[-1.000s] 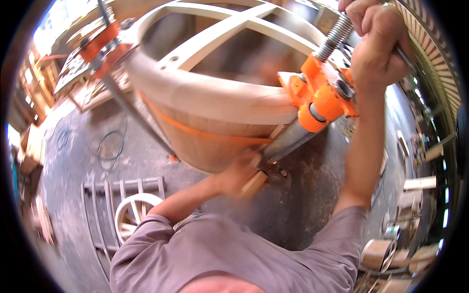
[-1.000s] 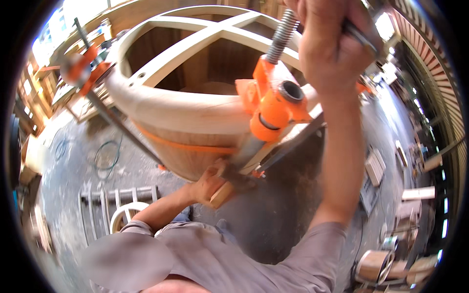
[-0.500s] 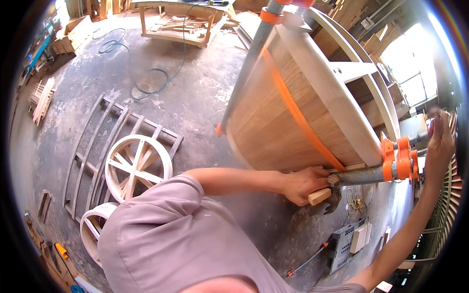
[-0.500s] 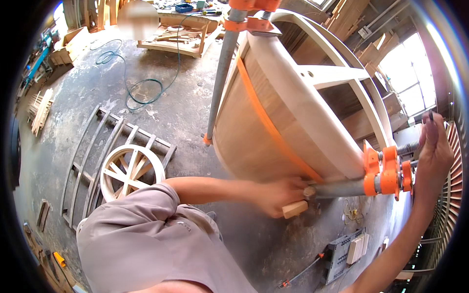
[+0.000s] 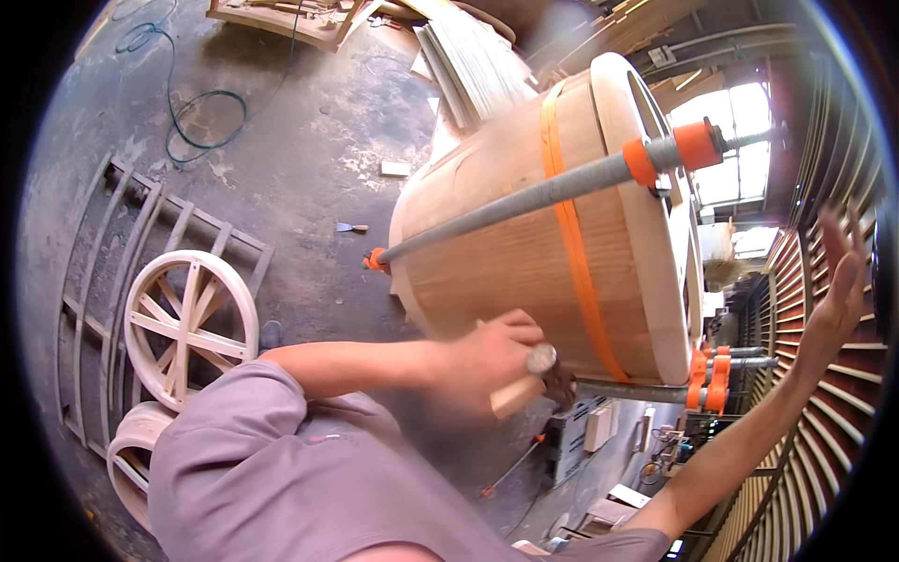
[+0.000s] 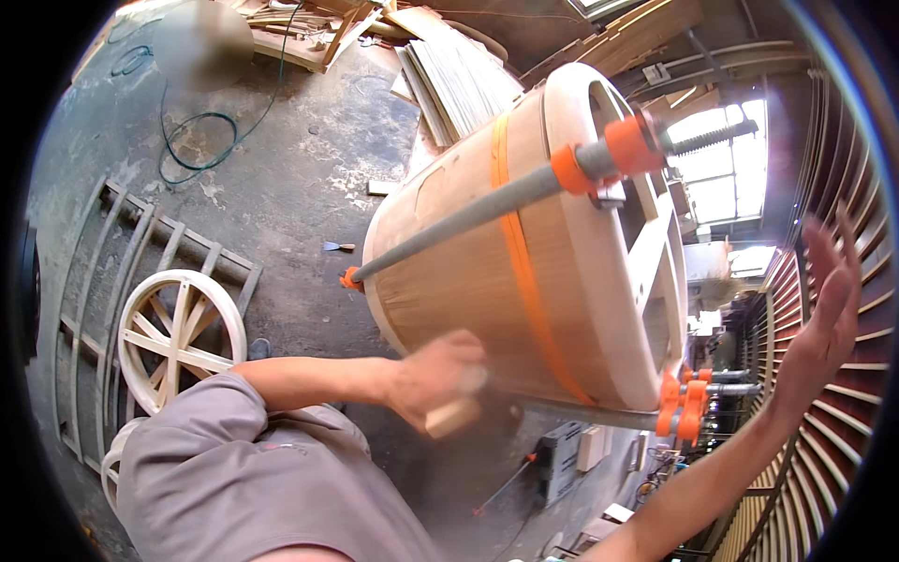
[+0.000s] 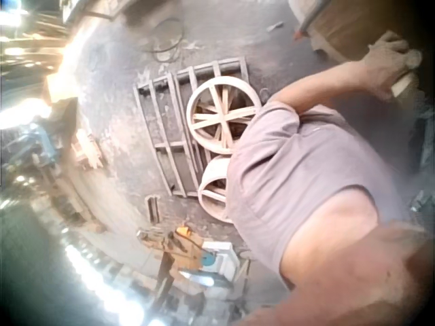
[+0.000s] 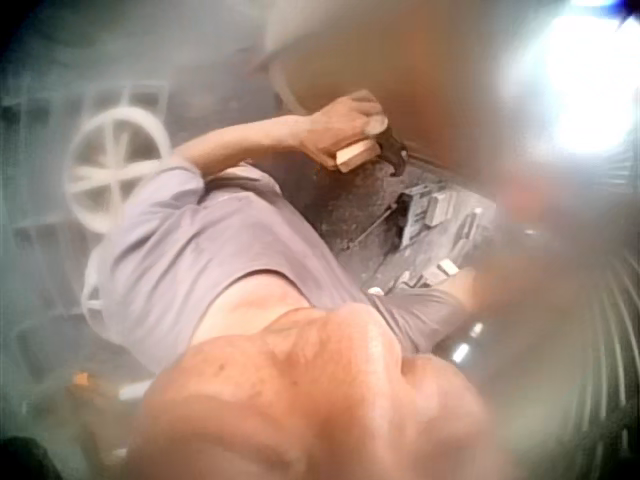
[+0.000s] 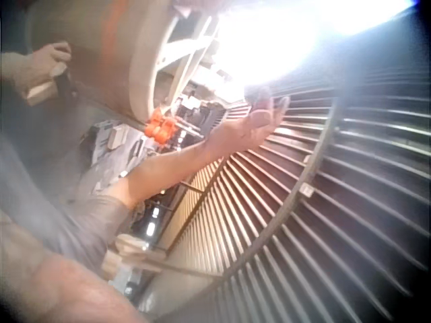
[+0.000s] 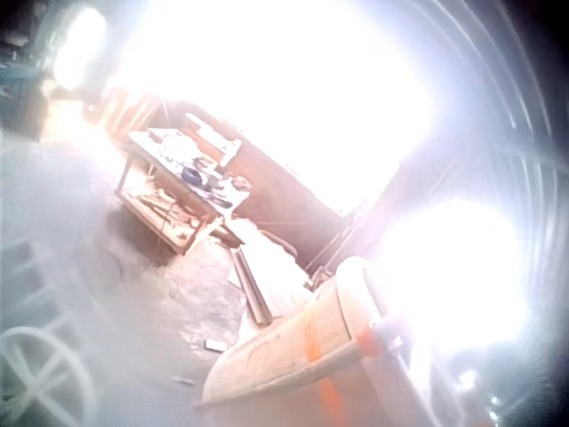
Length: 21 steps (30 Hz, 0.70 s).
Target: The person uses a hammer to tap wooden pieces into a large cylindrical wooden structure held by clamps. They then remove the clamps and an orange strap, lift the structure, and carry it across the workshop to place it on a workbench.
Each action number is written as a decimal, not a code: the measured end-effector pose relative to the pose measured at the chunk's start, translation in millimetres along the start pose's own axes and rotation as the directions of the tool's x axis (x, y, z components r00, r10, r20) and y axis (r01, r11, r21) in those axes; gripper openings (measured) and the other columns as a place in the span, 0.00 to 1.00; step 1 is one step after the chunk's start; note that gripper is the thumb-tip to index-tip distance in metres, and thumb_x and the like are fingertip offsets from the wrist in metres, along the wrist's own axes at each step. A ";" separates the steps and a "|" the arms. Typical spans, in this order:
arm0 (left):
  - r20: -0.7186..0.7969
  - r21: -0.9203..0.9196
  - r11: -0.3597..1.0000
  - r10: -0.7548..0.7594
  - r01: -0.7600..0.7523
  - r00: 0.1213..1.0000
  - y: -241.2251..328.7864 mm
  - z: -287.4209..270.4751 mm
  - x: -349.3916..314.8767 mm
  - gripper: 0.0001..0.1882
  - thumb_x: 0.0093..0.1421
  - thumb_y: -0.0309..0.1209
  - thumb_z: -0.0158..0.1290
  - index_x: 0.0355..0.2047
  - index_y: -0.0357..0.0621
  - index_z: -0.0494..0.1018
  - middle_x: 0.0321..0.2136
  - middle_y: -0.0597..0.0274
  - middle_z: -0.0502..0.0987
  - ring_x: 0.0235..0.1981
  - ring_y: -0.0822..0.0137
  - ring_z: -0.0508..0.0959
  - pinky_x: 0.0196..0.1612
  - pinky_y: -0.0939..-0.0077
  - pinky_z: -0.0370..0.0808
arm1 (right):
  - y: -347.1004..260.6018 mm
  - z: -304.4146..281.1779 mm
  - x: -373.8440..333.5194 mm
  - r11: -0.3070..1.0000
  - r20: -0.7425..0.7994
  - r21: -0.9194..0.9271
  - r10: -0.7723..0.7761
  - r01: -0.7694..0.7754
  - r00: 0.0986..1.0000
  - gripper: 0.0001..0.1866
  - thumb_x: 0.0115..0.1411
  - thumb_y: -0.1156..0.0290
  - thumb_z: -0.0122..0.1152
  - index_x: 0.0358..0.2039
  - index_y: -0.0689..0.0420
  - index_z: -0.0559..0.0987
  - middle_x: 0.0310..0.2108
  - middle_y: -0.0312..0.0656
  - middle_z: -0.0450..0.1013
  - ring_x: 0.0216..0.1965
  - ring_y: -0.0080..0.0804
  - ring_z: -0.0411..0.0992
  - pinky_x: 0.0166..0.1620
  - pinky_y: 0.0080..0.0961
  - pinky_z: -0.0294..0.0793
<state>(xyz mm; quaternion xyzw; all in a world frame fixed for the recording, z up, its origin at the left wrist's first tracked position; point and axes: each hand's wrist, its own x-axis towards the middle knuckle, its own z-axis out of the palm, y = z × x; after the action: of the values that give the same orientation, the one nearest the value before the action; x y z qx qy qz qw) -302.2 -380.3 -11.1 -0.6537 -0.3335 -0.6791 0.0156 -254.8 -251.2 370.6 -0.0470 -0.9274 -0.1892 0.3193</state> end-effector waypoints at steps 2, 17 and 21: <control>-0.128 0.070 0.998 0.005 0.004 0.992 -7.8 -27.1 1.9 0.17 0.40 0.35 0.59 0.32 0.44 0.72 0.33 0.57 0.73 0.39 0.54 0.73 0.55 0.55 0.64 | -25.5 32.7 42.5 0.980 -0.025 0.116 -0.160 0.161 0.987 0.27 0.72 0.51 0.41 0.59 0.59 0.72 0.60 0.43 0.69 0.61 0.37 0.66 0.65 0.33 0.60; -0.213 0.140 0.990 0.001 0.030 0.977 -57.2 -90.5 16.5 0.21 0.45 0.37 0.61 0.38 0.39 0.73 0.38 0.53 0.76 0.45 0.47 0.76 0.63 0.38 0.59 | -12.6 93.7 148.1 0.881 0.557 -0.443 0.416 -0.167 0.719 0.20 0.67 0.63 0.47 0.52 0.61 0.77 0.27 0.50 0.76 0.27 0.32 0.77 0.35 0.33 0.75; -0.198 0.126 0.992 0.006 0.019 0.980 -57.7 -90.3 15.0 0.28 0.40 0.33 0.60 0.44 0.39 0.70 0.41 0.53 0.74 0.48 0.48 0.72 0.64 0.45 0.58 | 5.0 70.2 130.1 0.965 0.633 0.059 0.162 -0.257 0.757 0.22 0.65 0.55 0.51 0.49 0.57 0.80 0.51 0.47 0.75 0.51 0.39 0.74 0.54 0.39 0.70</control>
<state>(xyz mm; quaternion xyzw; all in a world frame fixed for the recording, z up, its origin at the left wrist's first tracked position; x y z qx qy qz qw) -410.0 -372.0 -15.7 -0.5793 -0.3751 -0.7183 0.0882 -397.1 -224.3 400.7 -0.1877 -0.9803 -0.0592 0.0166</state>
